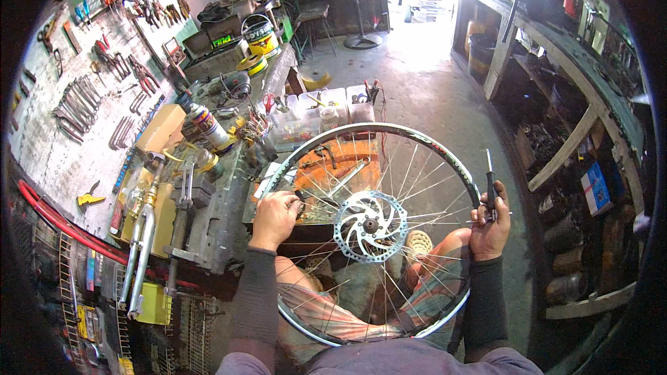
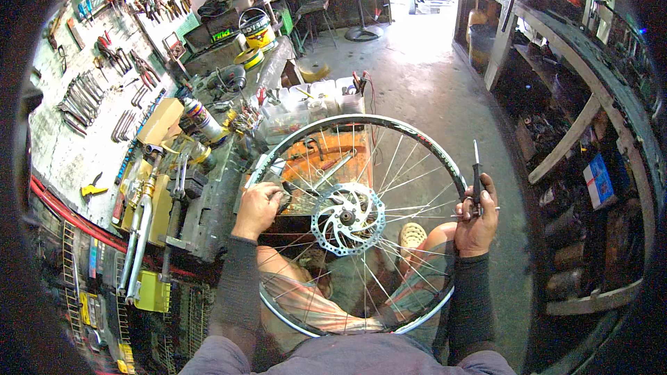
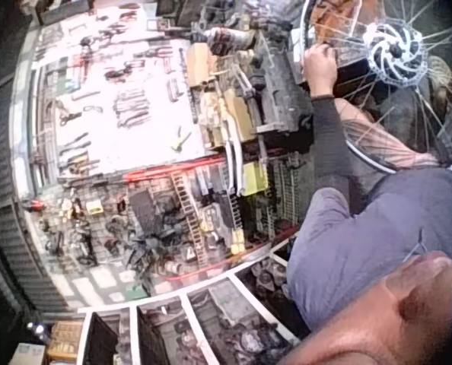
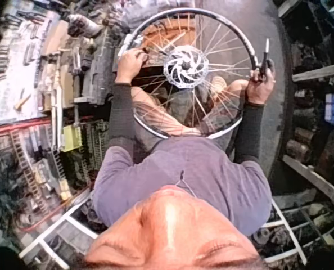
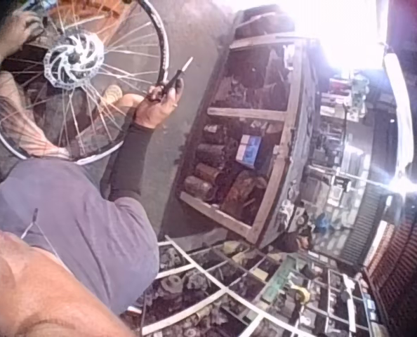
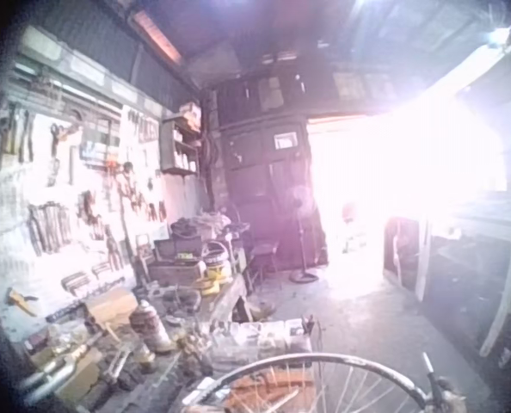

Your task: The person selects a tool from a toolbox, then sits on the floor and uses a wrench to tighten the hub nuts on a bicycle wheel. The person rotates the wheel and continues tightening the nuts.

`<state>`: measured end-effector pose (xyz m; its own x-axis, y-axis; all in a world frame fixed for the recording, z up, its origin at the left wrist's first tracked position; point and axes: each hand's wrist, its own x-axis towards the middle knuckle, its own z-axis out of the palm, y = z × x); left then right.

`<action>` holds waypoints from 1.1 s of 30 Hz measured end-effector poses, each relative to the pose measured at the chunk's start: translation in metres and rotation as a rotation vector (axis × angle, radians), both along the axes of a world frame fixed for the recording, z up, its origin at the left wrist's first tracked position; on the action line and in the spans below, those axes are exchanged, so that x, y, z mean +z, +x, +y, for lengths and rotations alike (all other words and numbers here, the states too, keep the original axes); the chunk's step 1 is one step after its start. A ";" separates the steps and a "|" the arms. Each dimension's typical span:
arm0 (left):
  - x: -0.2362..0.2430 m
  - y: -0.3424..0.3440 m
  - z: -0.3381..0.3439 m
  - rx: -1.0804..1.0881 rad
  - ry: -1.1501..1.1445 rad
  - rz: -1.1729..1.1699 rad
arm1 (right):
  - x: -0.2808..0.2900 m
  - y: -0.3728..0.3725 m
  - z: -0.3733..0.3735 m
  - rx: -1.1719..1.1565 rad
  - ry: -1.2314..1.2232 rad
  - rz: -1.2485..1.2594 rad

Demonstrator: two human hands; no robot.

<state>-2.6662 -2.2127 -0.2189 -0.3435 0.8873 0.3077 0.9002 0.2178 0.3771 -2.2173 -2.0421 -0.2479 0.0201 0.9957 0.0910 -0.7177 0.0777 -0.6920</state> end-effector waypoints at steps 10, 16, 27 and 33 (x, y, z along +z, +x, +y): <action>0.029 -0.060 0.037 -0.384 -0.539 0.437 | -0.003 -0.002 0.002 -0.009 -0.017 0.016; 0.030 -0.066 0.026 -0.559 -0.268 0.682 | -0.003 0.001 0.003 0.015 0.008 -0.029; 0.023 -0.053 0.013 -0.440 -0.194 0.734 | 0.004 -0.007 0.001 0.010 -0.010 0.024; 0.021 -0.067 0.019 -0.533 -0.232 0.701 | 0.001 -0.001 0.002 0.011 -0.015 -0.002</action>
<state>-2.7332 -2.1937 -0.1981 0.3289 0.9405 0.0851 0.9096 -0.2913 -0.2962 -2.2184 -2.0399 -0.2467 0.0091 0.9971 0.0759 -0.7173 0.0594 -0.6942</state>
